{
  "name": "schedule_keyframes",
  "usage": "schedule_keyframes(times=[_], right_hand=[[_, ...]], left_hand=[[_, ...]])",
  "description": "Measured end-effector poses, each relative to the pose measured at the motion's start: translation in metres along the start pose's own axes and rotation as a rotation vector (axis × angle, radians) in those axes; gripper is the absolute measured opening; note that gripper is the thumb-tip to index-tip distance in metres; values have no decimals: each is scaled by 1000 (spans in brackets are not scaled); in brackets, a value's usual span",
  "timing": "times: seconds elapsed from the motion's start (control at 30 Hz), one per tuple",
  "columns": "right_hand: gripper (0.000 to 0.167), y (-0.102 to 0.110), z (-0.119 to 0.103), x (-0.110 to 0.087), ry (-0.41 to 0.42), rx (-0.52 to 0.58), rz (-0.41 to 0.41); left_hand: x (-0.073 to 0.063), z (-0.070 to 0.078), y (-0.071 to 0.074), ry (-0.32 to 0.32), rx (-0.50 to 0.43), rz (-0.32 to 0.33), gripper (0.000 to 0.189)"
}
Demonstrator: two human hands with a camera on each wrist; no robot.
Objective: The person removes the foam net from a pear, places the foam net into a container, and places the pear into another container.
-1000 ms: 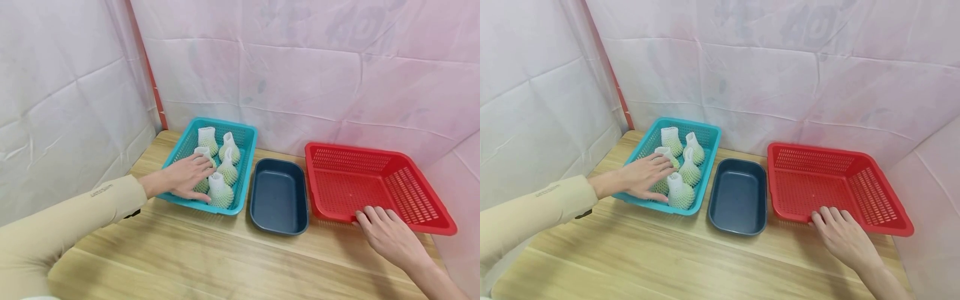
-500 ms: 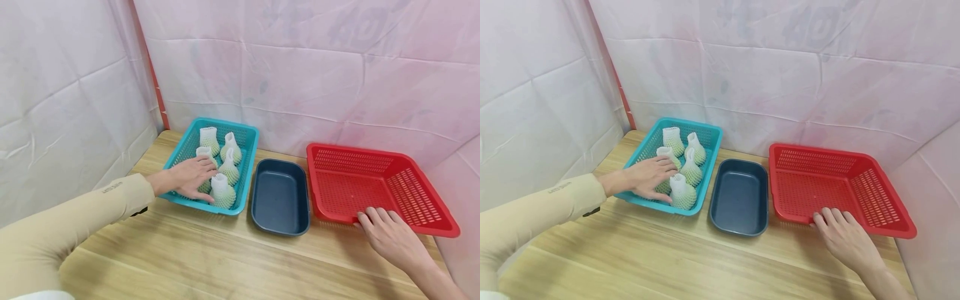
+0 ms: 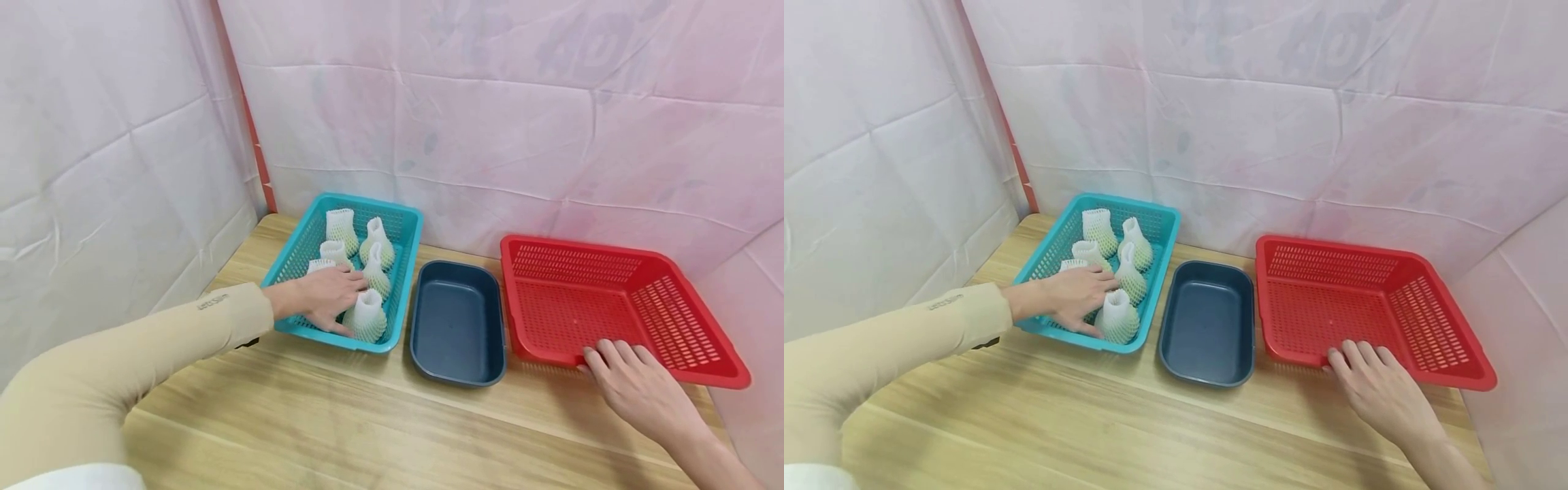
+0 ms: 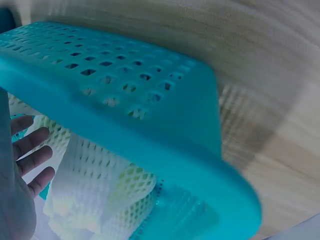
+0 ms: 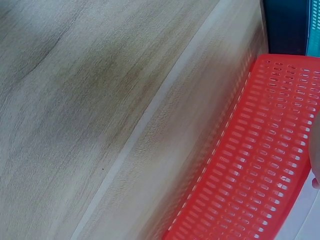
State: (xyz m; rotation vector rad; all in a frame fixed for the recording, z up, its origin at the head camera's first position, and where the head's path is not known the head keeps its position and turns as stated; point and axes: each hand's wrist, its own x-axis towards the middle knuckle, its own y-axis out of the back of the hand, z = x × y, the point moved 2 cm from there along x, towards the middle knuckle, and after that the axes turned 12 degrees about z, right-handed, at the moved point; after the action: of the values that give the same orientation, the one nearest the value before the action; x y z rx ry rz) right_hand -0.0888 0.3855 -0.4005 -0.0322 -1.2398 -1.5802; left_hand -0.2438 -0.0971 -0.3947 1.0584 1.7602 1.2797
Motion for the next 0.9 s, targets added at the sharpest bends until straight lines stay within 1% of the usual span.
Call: schedule_keyframes(times=[0.07, 0.2, 0.33, 0.5, 0.6, 0.77, 0.9], right_hand=[[52, 0, 0, 0, 1, -4, -9], [52, 1, -1, -1, 0, -6, -23], [52, 1, -1, -1, -3, -2, -22], [52, 1, -1, -1, -1, -4, -17], [52, 1, -1, -1, -2, -5, -19], [51, -1, 1, -2, -3, -5, -25], [50, -2, 1, -3, -6, 0, -24]], left_hand=[[3, 1, 1, -23, 33, -21, 84], [8, 3, 3, -62, 68, -55, 83], [12, 6, 1, -99, 110, -78, 82], [18, 7, -1, -158, 201, -110, 87], [22, 8, -2, -201, 261, -106, 91], [27, 10, -2, -256, 311, -92, 97], [29, 11, -4, -300, 380, -96, 99]])
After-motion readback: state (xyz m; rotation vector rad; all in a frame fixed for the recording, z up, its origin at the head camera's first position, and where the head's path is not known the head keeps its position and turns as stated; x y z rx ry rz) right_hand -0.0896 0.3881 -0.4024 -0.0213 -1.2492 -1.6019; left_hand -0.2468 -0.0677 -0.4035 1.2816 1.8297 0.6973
